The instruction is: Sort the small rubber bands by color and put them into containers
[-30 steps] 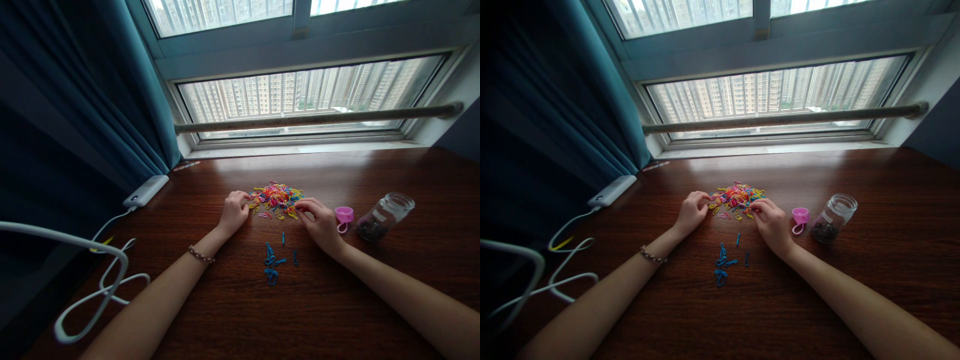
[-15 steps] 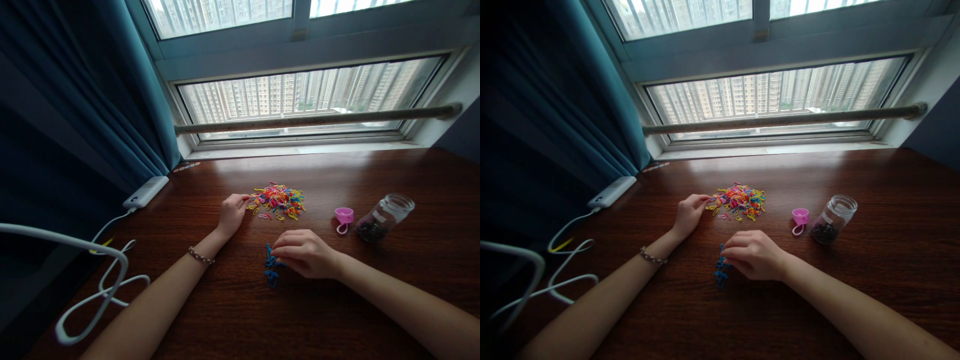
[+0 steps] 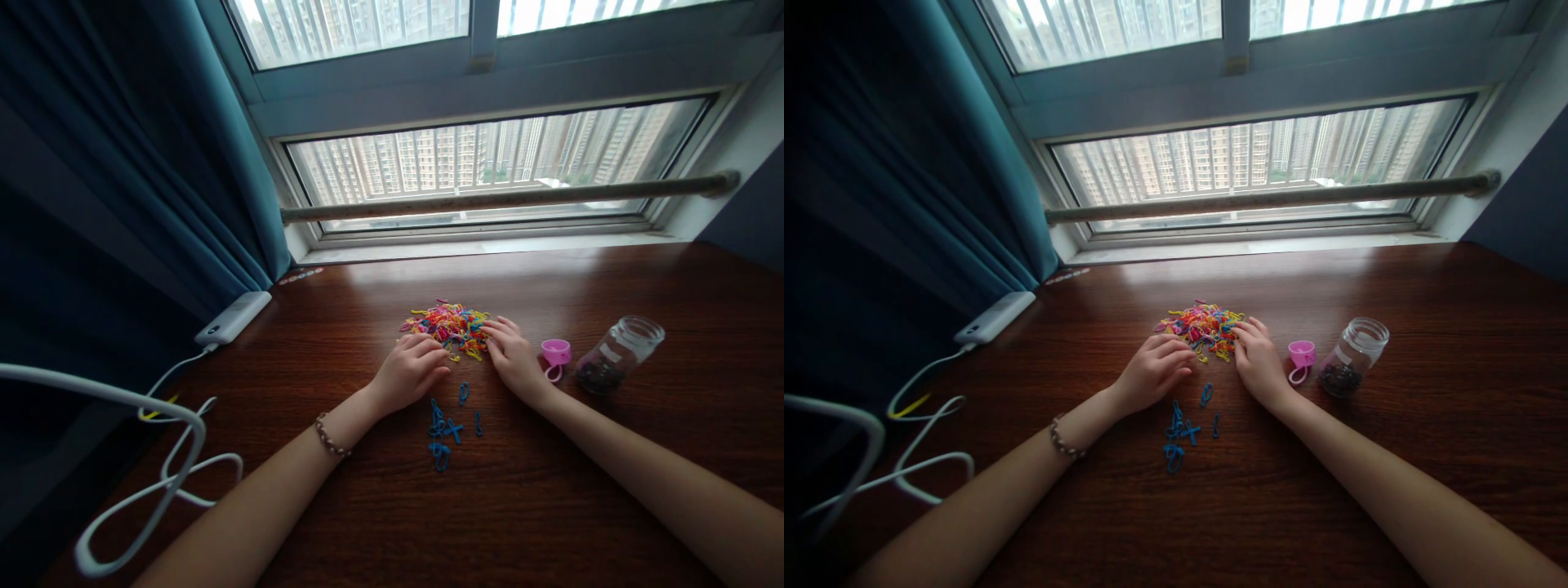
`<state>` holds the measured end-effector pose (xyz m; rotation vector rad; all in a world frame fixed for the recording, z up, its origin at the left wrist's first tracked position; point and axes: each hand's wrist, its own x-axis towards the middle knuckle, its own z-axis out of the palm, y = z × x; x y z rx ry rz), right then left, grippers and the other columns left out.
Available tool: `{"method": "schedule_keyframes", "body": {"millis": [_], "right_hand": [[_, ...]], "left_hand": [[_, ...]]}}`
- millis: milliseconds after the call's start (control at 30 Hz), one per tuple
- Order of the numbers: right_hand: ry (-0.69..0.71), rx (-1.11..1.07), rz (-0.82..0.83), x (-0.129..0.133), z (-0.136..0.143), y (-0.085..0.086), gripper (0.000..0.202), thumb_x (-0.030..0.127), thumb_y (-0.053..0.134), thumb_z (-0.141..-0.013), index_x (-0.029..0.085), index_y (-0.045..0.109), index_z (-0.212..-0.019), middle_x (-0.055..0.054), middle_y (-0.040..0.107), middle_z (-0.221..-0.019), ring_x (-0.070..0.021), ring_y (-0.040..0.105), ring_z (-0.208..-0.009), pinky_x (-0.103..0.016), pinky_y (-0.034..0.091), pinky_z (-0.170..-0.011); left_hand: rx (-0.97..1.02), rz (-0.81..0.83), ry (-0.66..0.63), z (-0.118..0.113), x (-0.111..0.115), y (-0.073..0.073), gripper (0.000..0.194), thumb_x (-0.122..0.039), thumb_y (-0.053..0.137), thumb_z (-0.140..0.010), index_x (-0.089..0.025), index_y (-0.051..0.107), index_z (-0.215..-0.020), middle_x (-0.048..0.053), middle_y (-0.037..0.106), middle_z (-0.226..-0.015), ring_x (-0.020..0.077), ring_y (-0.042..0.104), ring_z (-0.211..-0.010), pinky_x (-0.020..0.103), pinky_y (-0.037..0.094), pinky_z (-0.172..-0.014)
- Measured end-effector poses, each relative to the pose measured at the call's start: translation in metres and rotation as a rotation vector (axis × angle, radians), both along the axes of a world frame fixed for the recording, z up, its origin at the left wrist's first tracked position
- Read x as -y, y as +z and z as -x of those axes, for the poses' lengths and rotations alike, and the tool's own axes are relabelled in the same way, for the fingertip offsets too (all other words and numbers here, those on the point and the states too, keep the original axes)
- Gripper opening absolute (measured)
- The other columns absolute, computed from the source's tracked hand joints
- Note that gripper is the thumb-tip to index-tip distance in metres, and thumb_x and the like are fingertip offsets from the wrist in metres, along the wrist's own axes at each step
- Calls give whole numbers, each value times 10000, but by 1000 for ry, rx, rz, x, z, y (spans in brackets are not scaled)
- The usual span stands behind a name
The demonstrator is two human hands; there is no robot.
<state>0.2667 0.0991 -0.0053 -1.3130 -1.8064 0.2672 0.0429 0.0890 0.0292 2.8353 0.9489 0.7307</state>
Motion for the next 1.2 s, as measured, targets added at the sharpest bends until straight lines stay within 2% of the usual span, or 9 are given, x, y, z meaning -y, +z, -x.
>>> {"method": "schedule_keyframes", "body": {"millis": [133,267,500,733,967,1100,1200], "right_hand": [[7,97,37,-3,0,-7,342,215,389,-819,169,626,-1062,-89,580,-1162,-251,387,-1181,-485,335,-988],[43,85,27,-4,-1,-5,341,183,380,-816,184,636,-1040,-80,599,-1121,-232,443,-1119,-449,356,-978],[-7,-216,25,3,-2,8,272,218,428,-811,177,668,-933,-87,641,-1020,-214,570,-972,-402,431,-905],[-23,-576,217,5,-2,10,244,323,603,-724,149,657,-886,-81,683,-892,-209,636,-833,-381,493,-810],[-32,-680,218,4,-1,10,258,368,684,-639,155,634,-776,-54,674,-778,-190,635,-745,-349,507,-756],[16,-748,213,4,1,11,270,373,678,-650,169,604,-811,-40,659,-777,-176,635,-729,-335,517,-740],[54,-777,226,4,2,11,261,361,663,-669,178,594,-841,-41,655,-804,-177,638,-740,-335,517,-743]], "left_hand": [[-23,12,59,-2,-7,-4,273,-331,448,-853,-227,574,-1072,59,589,-1086,212,456,-1083,390,357,-961],[-46,34,93,-3,-9,-8,286,-346,424,-863,-213,569,-1071,63,566,-1119,220,431,-1096,399,346,-972],[-31,40,128,-2,-8,-8,273,-322,427,-862,-185,560,-1057,88,549,-1118,229,425,-1094,423,335,-976],[161,-11,173,3,-12,-13,156,-170,436,-844,-169,555,-946,90,555,-1015,207,462,-1026,384,398,-920],[254,-26,206,4,-14,-15,86,-105,476,-799,-175,504,-756,45,553,-797,180,498,-831,343,454,-782],[267,-49,185,5,-16,-17,73,-117,472,-808,-166,518,-836,57,567,-816,182,511,-830,344,455,-784],[250,-42,118,5,-15,-16,124,-133,451,-828,-159,535,-915,75,594,-867,182,530,-859,351,452,-814]]}}
